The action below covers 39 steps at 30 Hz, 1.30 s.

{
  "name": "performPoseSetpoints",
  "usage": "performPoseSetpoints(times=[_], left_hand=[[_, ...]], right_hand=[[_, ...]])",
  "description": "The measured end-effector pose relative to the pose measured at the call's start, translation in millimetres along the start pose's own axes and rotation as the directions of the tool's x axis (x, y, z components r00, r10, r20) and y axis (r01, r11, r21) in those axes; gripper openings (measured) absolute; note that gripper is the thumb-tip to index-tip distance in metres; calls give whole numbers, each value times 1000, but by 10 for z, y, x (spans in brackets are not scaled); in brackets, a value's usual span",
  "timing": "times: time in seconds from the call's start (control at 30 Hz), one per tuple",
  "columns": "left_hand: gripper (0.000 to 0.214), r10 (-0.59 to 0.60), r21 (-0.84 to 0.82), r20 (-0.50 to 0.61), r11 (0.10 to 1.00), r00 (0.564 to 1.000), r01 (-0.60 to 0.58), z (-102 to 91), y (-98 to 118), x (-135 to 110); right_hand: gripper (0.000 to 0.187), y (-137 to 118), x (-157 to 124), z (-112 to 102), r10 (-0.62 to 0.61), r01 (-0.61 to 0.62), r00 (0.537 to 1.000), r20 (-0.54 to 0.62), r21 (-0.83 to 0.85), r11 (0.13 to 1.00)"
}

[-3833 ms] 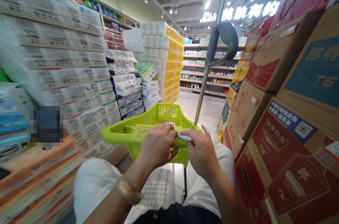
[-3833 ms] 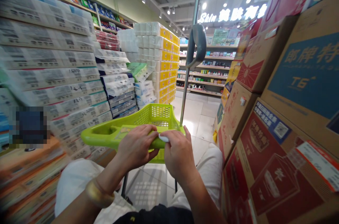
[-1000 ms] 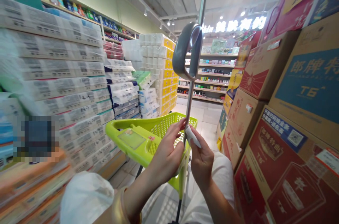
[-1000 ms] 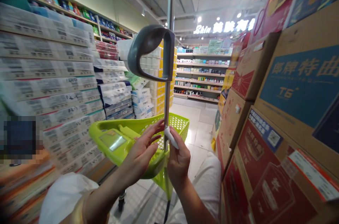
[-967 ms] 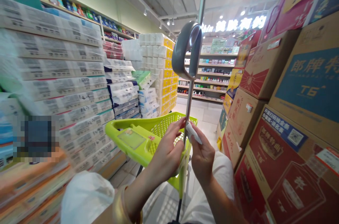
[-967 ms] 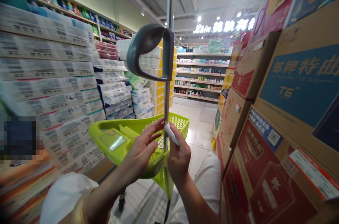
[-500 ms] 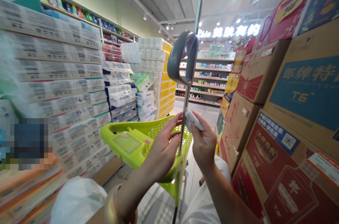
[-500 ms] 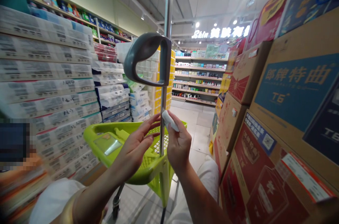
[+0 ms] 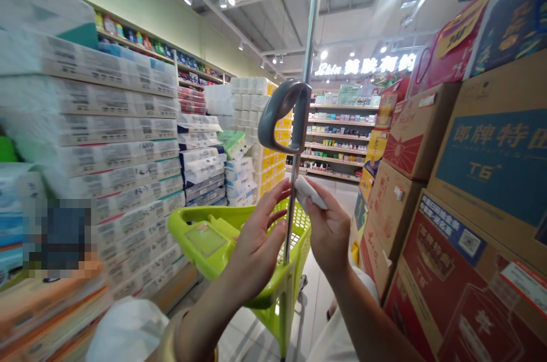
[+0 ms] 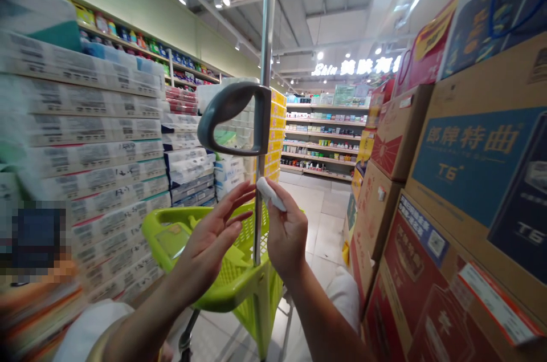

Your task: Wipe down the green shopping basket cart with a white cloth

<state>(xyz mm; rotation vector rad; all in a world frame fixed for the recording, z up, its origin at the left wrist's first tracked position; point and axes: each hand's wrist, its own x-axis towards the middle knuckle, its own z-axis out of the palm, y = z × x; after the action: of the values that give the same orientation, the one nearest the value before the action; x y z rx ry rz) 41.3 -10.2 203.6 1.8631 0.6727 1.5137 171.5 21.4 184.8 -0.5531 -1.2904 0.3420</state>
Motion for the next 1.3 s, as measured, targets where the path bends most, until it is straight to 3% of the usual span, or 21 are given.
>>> performPoseSetpoints(times=[0.07, 0.17, 0.3, 0.43, 0.53, 0.77, 0.97, 1.1, 1.17, 1.3], left_hand=[[53, -3, -32, -17, 999, 1000, 3, 4, -54, -29], [52, -44, -79, -52, 996, 998, 40, 3, -214, -111], [49, -142, -11, -87, 990, 986, 141, -4, -467, -269], [49, -155, 156, -124, 972, 980, 174, -31, -573, -393], [52, -108, 251, -141, 958, 984, 141, -68, -570, -429], [51, -36, 298, -128, 952, 991, 73, -187, -563, -460], [53, -62, 264, -143, 959, 988, 98, -326, -559, -496], [55, 24, 396, -145, 918, 989, 36, -446, -566, -497], [58, 24, 419, -128, 908, 991, 32, -506, -570, -497], [58, -99, 254, -101, 960, 990, 122, -620, -576, -531]], right_hand=[[28, 31, -38, 8, 20, -20, 1000, 15, 7, 1000], [29, 245, -359, -17, 139, -140, 990, 22, 71, 988], [27, 484, -722, -67, 285, -290, 957, 60, 108, 951], [27, 451, -519, -43, 327, -331, 944, 51, 186, 925], [30, 452, -343, 2, 366, -383, 924, 115, 268, 884], [22, 582, -453, 138, 588, -610, 788, 184, 364, 704], [21, 474, -217, 294, 565, -595, 795, 220, 462, 657], [16, 534, -241, 378, 636, -748, 664, 394, 350, 564], [15, 522, -219, 447, 626, -778, 626, 465, 326, 537], [14, 429, -107, 597, 534, -749, 659, 529, 404, 525]])
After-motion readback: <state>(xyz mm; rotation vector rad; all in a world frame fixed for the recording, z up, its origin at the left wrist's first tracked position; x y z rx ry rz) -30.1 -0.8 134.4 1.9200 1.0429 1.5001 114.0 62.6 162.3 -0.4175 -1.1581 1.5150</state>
